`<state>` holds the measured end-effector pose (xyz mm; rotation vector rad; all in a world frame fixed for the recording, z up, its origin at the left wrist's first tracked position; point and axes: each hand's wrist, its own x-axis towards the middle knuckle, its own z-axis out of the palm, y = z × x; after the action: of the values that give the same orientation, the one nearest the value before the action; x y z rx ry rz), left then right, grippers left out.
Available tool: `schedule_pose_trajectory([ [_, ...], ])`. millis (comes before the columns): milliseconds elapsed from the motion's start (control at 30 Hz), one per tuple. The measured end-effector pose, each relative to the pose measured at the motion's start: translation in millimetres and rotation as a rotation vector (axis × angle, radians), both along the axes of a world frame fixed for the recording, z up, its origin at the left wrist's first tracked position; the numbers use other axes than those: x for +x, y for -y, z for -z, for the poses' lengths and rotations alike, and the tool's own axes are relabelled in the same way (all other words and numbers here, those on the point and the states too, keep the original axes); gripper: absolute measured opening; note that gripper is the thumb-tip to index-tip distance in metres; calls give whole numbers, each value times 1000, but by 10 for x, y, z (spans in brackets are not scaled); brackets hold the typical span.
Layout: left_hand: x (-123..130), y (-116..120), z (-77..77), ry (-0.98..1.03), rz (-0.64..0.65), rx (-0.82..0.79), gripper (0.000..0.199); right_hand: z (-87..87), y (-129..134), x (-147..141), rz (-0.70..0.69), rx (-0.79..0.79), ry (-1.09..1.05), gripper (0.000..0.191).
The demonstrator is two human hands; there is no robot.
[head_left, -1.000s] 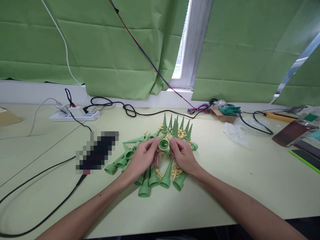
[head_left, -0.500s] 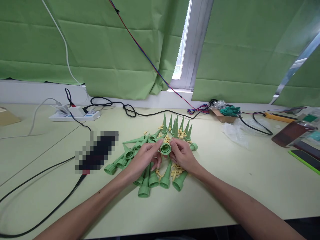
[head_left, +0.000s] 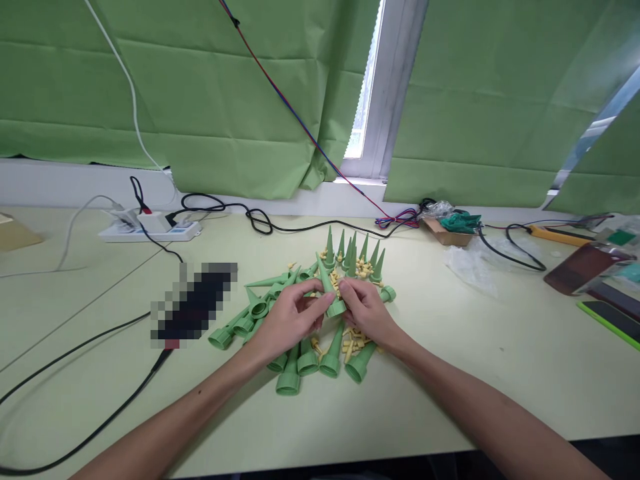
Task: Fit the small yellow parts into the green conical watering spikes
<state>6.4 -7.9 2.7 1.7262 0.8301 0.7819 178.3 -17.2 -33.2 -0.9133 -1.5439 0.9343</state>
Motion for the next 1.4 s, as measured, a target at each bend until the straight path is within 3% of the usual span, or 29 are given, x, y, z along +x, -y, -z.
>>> schedule_pose_trajectory([
  [167,24,3,21,44,34,4,20,-2,-5,-10,-16,-9,28,43],
  [667,45,42,84,-55,-76,205,20,-18,7,-68,-18,-165,-155,55],
  [967,62,81,51,-174,-152,443,17,-37,6,-75,-41,-187,-174,55],
  [1267,51,41,41,-41,-282,220,20,-48,-2,-94,31,-153,-239,51],
  [1400,31,-9,31,-47,-263,142,44,-60,21,-86,18,-97,-194,47],
])
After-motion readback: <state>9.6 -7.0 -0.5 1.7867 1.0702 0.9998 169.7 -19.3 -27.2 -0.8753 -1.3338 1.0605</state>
